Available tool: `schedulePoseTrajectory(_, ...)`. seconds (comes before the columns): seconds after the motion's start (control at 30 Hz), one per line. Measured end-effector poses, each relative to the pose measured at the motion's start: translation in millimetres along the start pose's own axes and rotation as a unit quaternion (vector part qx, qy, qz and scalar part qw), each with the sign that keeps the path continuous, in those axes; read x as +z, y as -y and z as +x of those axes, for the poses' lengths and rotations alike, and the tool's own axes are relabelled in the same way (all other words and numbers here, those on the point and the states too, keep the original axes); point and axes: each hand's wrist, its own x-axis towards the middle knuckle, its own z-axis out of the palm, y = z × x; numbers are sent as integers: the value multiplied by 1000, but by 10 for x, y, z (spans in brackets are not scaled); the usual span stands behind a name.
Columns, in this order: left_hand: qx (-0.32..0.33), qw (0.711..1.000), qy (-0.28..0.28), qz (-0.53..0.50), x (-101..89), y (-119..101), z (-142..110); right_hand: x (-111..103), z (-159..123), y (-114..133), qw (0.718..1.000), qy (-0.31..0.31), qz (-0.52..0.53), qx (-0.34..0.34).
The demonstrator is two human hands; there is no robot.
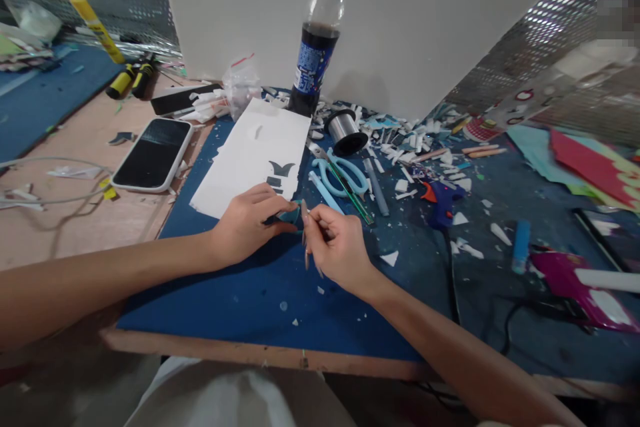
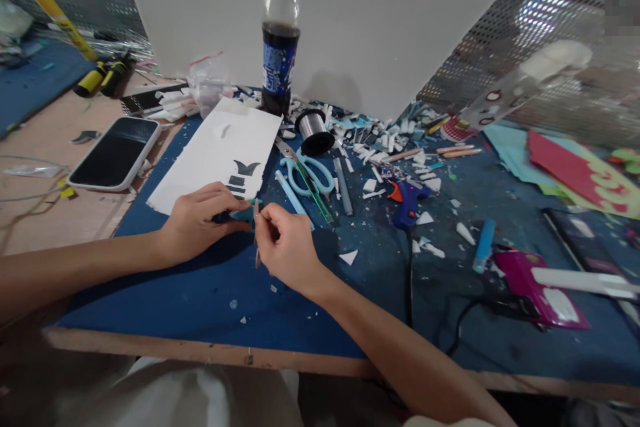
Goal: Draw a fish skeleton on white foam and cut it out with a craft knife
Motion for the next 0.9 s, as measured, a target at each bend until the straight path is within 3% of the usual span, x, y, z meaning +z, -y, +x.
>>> schedulePoseTrajectory(0.23,2,1000,-3,-13,-2,-3,0,44,-7,3,999,-15,-17,-24)
schedulePoseTrajectory(0.47,10,999,-2,-30,2,-14,-1,78,-12,-24,999,-44,-25,-5)
schedulePoseTrajectory(0.9,21,1000,4,-23,20,-33,-6,85,17,-31,998,-36,-47,6)
